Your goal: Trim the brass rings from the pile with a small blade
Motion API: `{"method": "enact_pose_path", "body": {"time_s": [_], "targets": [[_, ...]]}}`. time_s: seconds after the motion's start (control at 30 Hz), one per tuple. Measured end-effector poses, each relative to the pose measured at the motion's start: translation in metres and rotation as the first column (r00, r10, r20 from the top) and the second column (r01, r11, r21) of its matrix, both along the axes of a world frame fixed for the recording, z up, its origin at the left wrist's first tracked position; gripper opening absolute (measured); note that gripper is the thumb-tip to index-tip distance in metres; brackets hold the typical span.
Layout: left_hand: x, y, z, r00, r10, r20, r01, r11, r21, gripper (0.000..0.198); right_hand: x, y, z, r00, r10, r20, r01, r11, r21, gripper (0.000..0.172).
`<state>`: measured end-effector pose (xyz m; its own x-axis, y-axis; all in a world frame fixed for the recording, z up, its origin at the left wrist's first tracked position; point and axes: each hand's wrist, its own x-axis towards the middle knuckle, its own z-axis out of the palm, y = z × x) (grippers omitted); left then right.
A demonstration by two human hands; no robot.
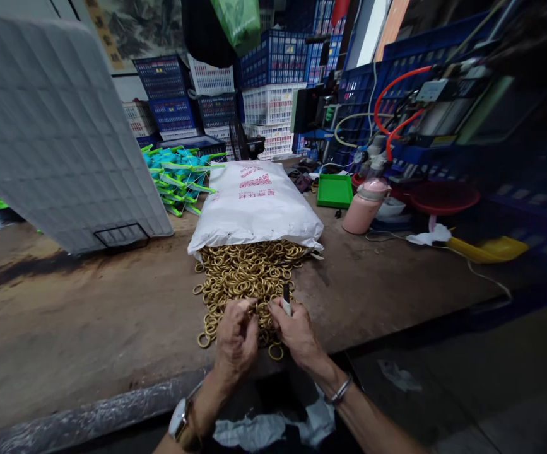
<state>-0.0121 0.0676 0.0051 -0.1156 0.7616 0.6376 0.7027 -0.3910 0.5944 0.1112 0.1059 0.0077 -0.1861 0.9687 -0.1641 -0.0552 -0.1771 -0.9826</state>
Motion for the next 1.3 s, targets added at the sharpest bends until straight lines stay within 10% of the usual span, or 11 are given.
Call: {"method": "enact_pose_path", "body": {"time_s": [0.3, 0.57, 0.73, 0.9, 1.3], "targets": [[0.004, -0.027, -0.007, 0.967, -0.218, -0.131, 0.224, 0.974, 0.034, 0.031, 0.013, -0.024, 0.017, 0.938, 0.174, -0.3, -0.282, 0.886, -0.369, 0.033], [0.016, -0.064, -0.008, 0.96, -0.198, 0.198, 0.246, 0.933, -0.262, 0.01, 0.024, -0.053, -0.003, 0.952, 0.261, 0.16, -0.255, 0.965, -0.059, 0.022], [0.033, -0.08, -0.01, 0.708, 0.139, 0.693, 0.368, 0.764, -0.529, 0.018, 0.025, -0.065, -0.009, 0.916, 0.285, 0.283, -0.3, 0.954, 0.01, 0.024], [0.032, -0.088, -0.013, 0.535, 0.27, 0.801, 0.517, 0.645, -0.563, 0.029, 0.024, -0.071, -0.015, 0.893, 0.283, 0.349, -0.305, 0.952, 0.008, 0.027], [0.026, -0.095, -0.011, 0.176, 0.265, 0.948, 0.673, 0.67, -0.313, 0.022, 0.022, -0.071, -0.016, 0.85, 0.215, 0.482, -0.295, 0.951, 0.095, 0.023]]}}
